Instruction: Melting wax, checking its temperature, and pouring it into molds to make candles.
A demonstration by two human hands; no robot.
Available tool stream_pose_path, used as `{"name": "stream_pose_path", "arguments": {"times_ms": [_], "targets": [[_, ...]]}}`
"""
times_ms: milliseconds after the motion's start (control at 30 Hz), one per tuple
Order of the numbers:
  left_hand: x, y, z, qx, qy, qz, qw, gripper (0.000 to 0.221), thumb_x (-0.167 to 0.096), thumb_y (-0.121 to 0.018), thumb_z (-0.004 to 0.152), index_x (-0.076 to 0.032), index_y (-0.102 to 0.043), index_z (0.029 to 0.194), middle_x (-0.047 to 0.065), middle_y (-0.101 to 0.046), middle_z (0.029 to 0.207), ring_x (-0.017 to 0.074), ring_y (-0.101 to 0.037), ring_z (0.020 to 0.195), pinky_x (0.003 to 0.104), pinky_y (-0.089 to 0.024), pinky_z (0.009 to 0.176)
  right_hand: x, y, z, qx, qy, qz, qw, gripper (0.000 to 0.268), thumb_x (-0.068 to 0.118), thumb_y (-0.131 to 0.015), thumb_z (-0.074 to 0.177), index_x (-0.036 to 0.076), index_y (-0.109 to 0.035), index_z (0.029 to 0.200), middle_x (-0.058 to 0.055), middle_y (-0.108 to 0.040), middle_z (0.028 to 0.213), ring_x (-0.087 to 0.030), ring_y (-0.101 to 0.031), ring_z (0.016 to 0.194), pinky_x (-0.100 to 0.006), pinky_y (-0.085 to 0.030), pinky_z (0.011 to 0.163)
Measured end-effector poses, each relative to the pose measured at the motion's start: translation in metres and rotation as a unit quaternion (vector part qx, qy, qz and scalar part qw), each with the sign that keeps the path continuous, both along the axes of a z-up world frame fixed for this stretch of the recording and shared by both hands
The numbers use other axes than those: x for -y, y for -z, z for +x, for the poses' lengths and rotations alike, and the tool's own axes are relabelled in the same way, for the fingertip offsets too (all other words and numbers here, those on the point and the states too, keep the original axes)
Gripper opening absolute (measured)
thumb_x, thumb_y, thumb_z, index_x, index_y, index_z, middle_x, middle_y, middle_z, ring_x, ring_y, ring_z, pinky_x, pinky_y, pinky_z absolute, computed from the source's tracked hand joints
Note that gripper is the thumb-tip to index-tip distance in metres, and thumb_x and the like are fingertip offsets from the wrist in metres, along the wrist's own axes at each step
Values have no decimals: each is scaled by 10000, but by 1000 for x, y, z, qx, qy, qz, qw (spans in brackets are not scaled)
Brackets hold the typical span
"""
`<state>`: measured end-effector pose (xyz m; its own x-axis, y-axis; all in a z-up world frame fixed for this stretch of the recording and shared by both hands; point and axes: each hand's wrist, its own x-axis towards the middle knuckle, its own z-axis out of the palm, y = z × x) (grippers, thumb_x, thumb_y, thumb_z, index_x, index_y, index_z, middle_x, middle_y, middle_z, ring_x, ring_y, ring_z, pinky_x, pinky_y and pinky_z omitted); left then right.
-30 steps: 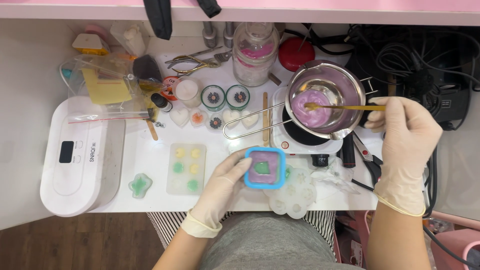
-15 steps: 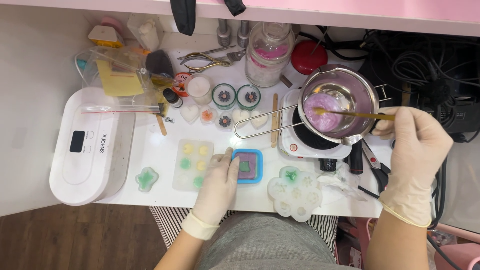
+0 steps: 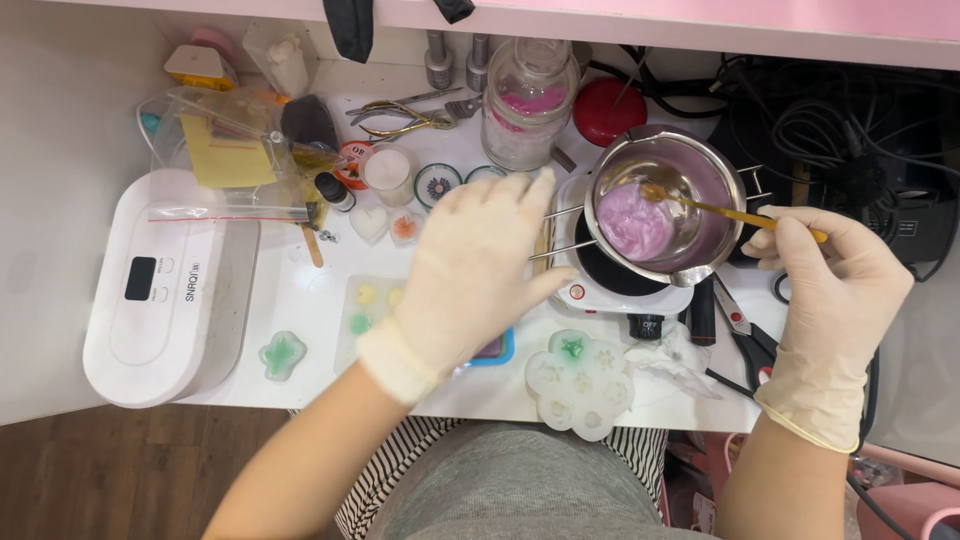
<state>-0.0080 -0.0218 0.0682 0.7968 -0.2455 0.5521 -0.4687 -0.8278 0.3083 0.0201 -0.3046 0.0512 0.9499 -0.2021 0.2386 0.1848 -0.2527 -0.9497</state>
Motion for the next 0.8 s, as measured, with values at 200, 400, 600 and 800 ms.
{"name": "stream_pose_path", "arguments": {"times_ms": [200,400,600,800], "targets": [[9,32,29,-141,13,-5,990,390,-382,-857,717,-74,-632,801,127,-688,777,339,-691,740,458,-525,630,27,20,-7,19,14,-10,1000,175,3,-585,1114,-92,-718,1176,-102,-714,954,-150,-703,859,-254,-563,848],[-3,37,13,-292,3,-101,951,226,-326,-772,747,-139,-648,770,49,-696,690,283,-710,689,429,-549,652,4,-3,-23,-1,43,-4,999,185,75,-579,1122,-64,-692,1164,-92,-700,948,-155,-688,854,-262,-567,843],[-36,11,-38,-288,-85,-136,944,278,-351,-827,703,-155,-676,831,20,-686,615,260,-702,608,411,-528,551,-20,-4,-38,22,-5,12,1000,191,61,-565,1133,-80,-684,1183,-116,-704,918,-168,-696,823,-296,-595,902],[-76,11,-84,-233,-173,-88,953,320,-380,-877,728,-143,-685,822,34,-651,563,251,-667,519,385,-508,494,-68,-3,-50,25,-68,-10,997,176,32,-567,1140,-96,-688,1130,-132,-714,933,-170,-704,866,-272,-572,921]]}}
